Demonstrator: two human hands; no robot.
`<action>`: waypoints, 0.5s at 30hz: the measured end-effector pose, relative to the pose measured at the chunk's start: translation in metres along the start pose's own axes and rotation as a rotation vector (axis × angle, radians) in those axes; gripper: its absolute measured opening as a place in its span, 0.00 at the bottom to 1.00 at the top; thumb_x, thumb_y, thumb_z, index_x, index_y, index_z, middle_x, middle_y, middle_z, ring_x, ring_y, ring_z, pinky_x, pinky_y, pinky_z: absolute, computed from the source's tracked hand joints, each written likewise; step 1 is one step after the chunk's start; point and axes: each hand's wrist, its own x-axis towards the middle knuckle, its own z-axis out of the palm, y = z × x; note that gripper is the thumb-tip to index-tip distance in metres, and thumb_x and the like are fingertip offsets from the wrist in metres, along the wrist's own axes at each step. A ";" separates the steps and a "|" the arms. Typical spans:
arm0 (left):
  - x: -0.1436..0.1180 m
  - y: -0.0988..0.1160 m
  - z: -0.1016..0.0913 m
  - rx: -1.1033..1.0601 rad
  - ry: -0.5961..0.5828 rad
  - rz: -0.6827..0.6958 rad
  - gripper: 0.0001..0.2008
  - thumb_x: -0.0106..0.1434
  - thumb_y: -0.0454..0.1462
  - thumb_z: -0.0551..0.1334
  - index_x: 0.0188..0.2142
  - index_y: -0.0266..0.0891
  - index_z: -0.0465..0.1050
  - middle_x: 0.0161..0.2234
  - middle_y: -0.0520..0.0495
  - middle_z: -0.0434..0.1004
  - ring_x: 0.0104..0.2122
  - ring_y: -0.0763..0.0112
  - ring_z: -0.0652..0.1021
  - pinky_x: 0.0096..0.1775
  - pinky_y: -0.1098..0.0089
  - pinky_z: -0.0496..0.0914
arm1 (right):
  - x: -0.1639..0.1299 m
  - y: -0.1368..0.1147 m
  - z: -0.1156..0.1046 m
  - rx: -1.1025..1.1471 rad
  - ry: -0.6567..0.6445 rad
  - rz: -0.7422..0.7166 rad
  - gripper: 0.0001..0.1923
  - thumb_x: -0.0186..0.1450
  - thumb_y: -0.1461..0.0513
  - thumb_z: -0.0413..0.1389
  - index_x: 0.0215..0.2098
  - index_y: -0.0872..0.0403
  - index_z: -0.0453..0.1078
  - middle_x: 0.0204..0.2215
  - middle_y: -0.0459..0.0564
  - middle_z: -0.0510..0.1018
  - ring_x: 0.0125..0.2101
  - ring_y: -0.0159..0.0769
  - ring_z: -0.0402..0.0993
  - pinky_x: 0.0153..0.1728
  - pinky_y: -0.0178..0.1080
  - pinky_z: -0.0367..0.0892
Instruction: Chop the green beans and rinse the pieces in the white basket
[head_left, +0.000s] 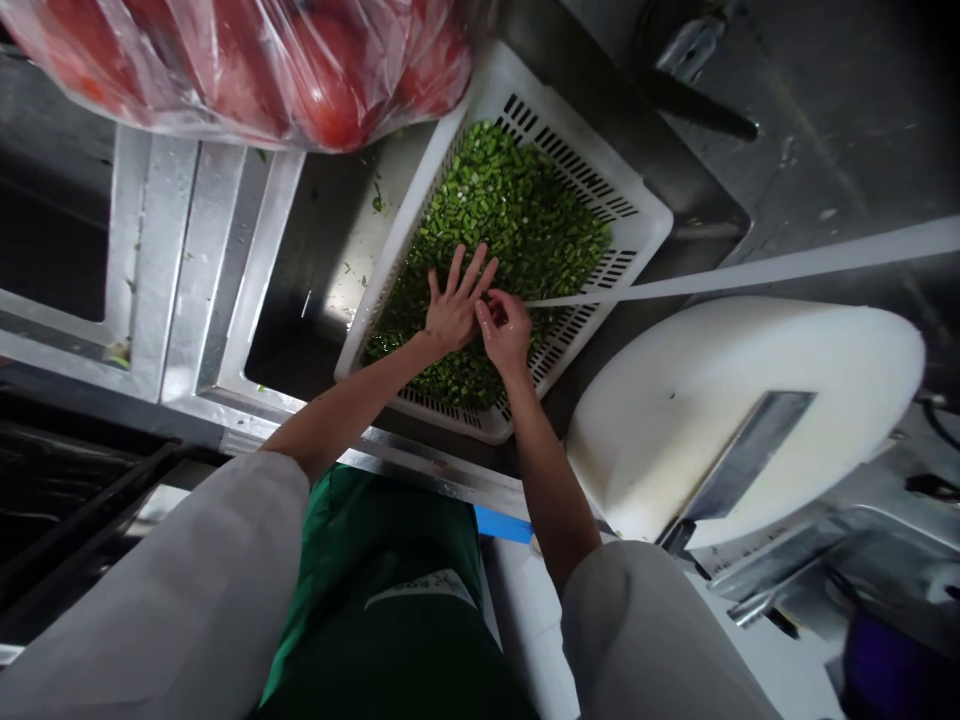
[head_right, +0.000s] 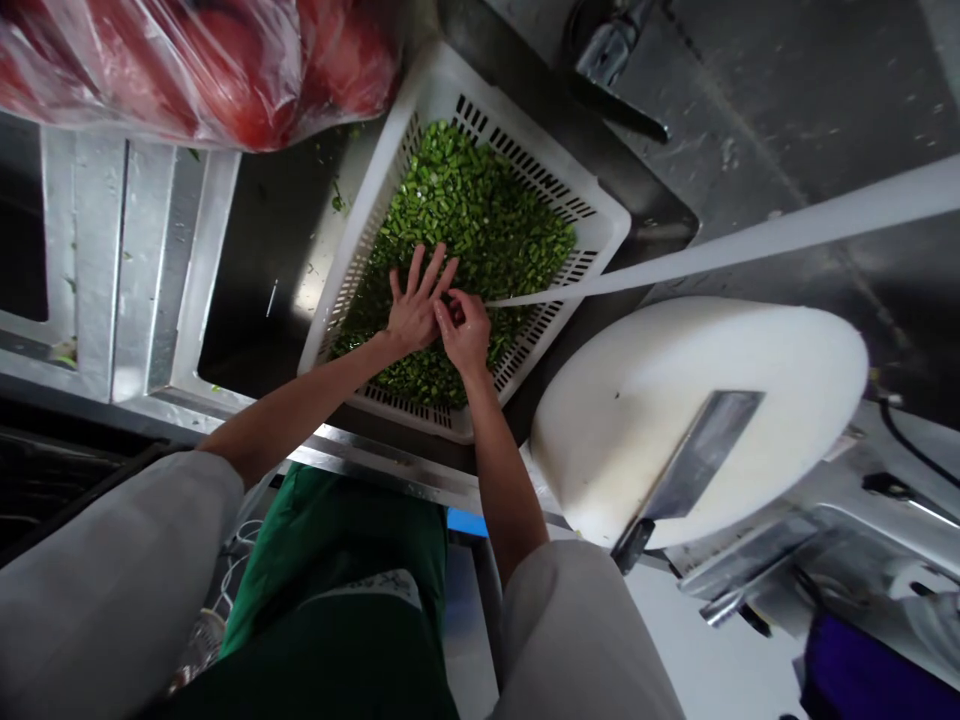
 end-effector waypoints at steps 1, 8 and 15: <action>0.001 0.004 0.001 -0.009 0.000 0.003 0.37 0.79 0.49 0.51 0.83 0.49 0.44 0.83 0.47 0.40 0.82 0.48 0.36 0.75 0.32 0.44 | 0.000 -0.001 0.000 0.038 0.002 0.010 0.32 0.75 0.35 0.50 0.51 0.51 0.77 0.39 0.53 0.81 0.37 0.40 0.78 0.46 0.44 0.78; -0.002 -0.001 0.000 -0.076 0.055 0.076 0.43 0.77 0.52 0.52 0.83 0.42 0.38 0.83 0.40 0.35 0.82 0.44 0.35 0.75 0.32 0.43 | 0.018 -0.011 -0.016 0.195 -0.009 0.036 0.31 0.74 0.34 0.51 0.40 0.50 0.76 0.34 0.50 0.81 0.35 0.39 0.79 0.41 0.42 0.77; -0.021 -0.008 -0.026 -0.153 0.190 0.084 0.48 0.74 0.55 0.59 0.83 0.45 0.37 0.84 0.41 0.32 0.81 0.40 0.38 0.76 0.38 0.40 | 0.010 -0.045 -0.055 0.198 -0.323 -0.097 0.22 0.73 0.42 0.61 0.42 0.51 0.80 0.39 0.51 0.83 0.37 0.39 0.78 0.42 0.42 0.77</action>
